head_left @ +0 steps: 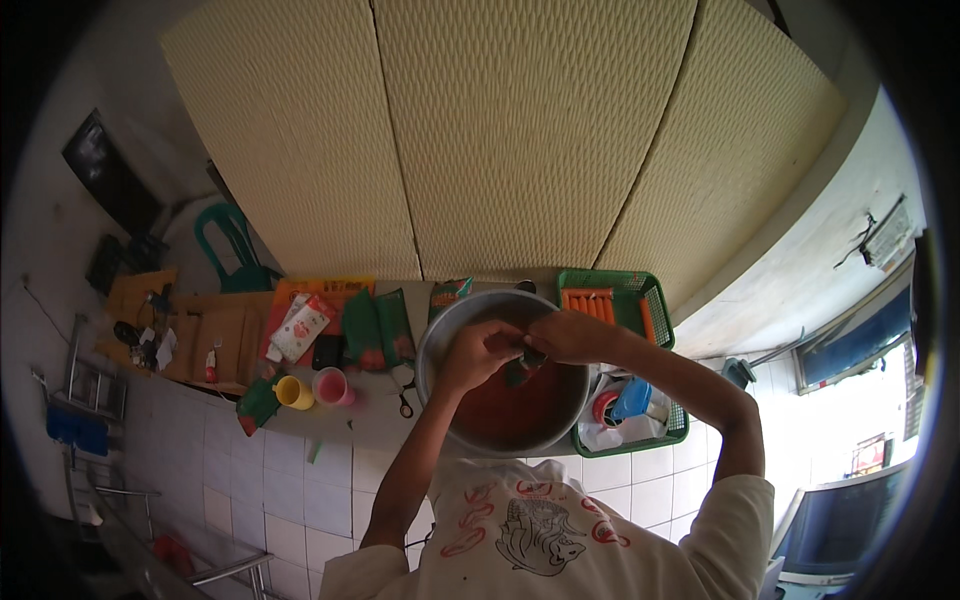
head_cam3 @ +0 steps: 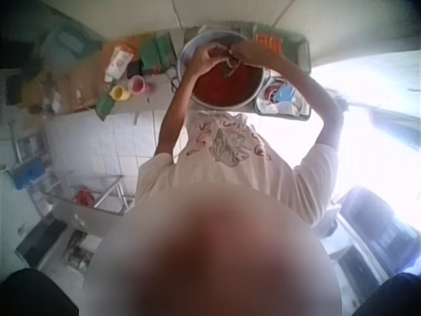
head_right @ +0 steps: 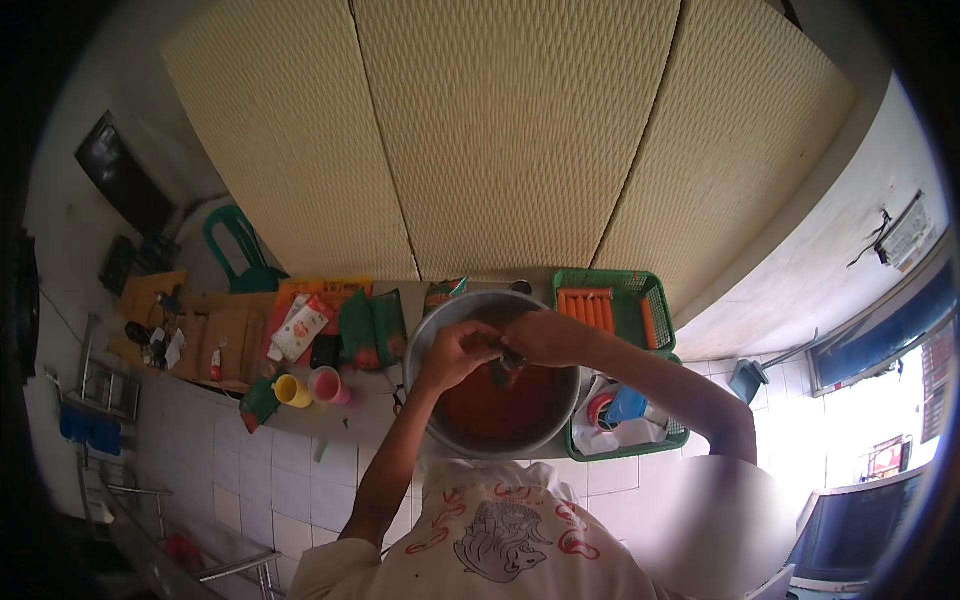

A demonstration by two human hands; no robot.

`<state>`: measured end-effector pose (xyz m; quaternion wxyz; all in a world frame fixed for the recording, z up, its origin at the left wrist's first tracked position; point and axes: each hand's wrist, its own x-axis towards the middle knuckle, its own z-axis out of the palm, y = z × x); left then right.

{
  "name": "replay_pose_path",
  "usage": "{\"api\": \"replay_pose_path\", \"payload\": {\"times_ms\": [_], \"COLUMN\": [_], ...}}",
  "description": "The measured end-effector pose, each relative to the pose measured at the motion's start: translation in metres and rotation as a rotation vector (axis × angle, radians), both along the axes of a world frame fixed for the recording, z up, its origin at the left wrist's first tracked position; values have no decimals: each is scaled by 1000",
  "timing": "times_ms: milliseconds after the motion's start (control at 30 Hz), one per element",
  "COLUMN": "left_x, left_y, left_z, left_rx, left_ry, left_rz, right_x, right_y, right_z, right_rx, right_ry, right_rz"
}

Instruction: The person repeatedly cuts green paper pieces with scissors over a metal bowl containing red liquid. They dip the cut pieces into the liquid, then place them into a green basket. The process is repeated multiple times throughout the clip.

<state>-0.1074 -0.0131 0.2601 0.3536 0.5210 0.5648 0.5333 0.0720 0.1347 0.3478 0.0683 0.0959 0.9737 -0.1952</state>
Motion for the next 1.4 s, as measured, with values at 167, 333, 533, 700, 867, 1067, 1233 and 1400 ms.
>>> {"api": "replay_pose_path", "payload": {"times_ms": [167,333,533,700,867,1067,1233,1400], "left_x": [-4,-5,-8,-13,-14,-12,-16,-20], "left_y": [4,9,8,12,11,8,7,4], "left_z": [-5,-12,-9,-8,-10,-11,-13,-20], "left_rx": [40,-3,-13,7,-23,-29,-52,-35], "left_ry": [-70,-96,-246,-192,-236,-140,-110,-228], "left_rz": [-26,-80,-72,-95,-123,-140,-137,-146], "right_x": [1,6,8,16,18,8,3,7], "right_y": [-3,-17,-26,-24,-11,1,1,9], "right_z": [7,23,30,14,4,2,1,5], "right_rx": [-156,-291,77,226,394,277,313,116], "right_ry": [111,129,78,175,77,88,163,158], "right_rz": [-50,-183,-70,-13,85,136,190,124]}}
